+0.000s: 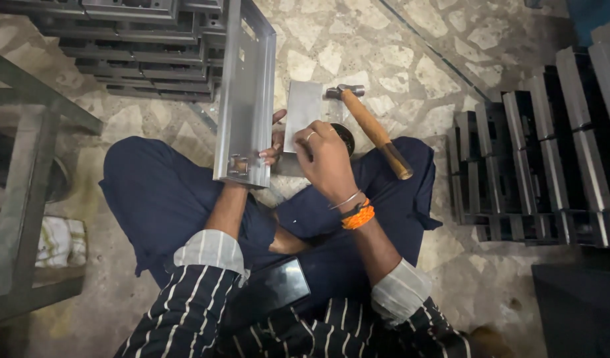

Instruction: The person is hammering metal components together to assemble parts on a production floor.

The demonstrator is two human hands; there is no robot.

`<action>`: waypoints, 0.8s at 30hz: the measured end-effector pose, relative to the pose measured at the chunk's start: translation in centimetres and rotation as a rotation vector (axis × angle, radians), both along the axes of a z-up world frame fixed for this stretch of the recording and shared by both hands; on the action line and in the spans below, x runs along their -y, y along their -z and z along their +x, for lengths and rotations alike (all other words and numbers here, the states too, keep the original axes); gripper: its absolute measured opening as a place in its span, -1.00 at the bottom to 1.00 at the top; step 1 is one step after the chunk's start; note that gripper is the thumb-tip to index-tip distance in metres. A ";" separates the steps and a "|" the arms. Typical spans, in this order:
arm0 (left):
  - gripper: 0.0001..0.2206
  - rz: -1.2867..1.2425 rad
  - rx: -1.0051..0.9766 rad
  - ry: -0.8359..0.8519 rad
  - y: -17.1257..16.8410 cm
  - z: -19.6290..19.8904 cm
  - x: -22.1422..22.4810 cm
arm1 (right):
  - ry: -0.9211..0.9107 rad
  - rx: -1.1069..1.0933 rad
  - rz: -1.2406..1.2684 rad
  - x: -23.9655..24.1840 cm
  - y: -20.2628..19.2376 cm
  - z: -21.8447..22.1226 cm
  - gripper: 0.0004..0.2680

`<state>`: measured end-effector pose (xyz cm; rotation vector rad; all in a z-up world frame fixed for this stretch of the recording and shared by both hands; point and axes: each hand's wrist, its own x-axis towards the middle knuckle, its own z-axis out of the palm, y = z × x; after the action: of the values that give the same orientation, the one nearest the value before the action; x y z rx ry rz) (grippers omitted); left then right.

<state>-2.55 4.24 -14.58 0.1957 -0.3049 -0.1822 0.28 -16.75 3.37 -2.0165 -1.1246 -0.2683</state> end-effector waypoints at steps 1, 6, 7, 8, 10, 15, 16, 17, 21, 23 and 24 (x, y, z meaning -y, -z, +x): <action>-0.22 -0.001 0.000 0.000 -0.3 0.0 0.0 | 0.000 0.000 -0.001 -0.1 -0.1 -0.1 -0.92; -0.24 0.029 0.040 -0.014 0.7 0.5 -0.1 | 0.013 -0.045 -0.008 0.1 1.0 0.1 -0.87; -0.24 0.031 0.041 -0.014 0.9 0.5 -0.4 | 0.013 -0.044 -0.007 0.2 0.8 0.1 -0.87; -0.23 0.016 0.034 -0.008 1.2 0.6 -0.4 | 0.037 -0.110 0.018 0.5 0.7 0.1 -0.83; -0.22 0.000 0.026 -0.003 1.0 0.6 -0.2 | 0.059 -0.176 0.043 1.0 0.5 0.1 -0.79; -0.20 -0.022 -0.011 0.011 0.4 0.4 -0.1 | 0.107 -0.259 0.042 1.8 1.1 0.3 -0.79; -0.20 -0.022 -0.009 0.012 0.1 0.3 0.0 | 0.108 -0.258 0.043 1.9 1.1 0.3 -0.79; -0.20 -0.031 -0.019 0.009 -0.2 0.2 0.1 | 0.095 -0.267 0.066 1.9 1.0 0.3 -0.79; -0.23 0.009 0.038 0.018 0.6 0.7 -0.6 | 0.077 -0.292 0.067 2.4 1.1 0.7 -0.76; -0.22 0.034 0.024 -0.042 -2.6 -0.1 -0.5 | 0.112 -0.360 0.057 2.3 0.4 1.0 -0.82; -0.21 0.051 -0.007 -0.093 -3.9 -0.9 -0.3 | 0.158 -0.447 0.040 2.5 0.2 0.8 -0.86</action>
<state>-3.47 4.52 -10.64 0.2591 -0.2834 -0.0990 1.11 -19.24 3.15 -1.9998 -0.6781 0.0808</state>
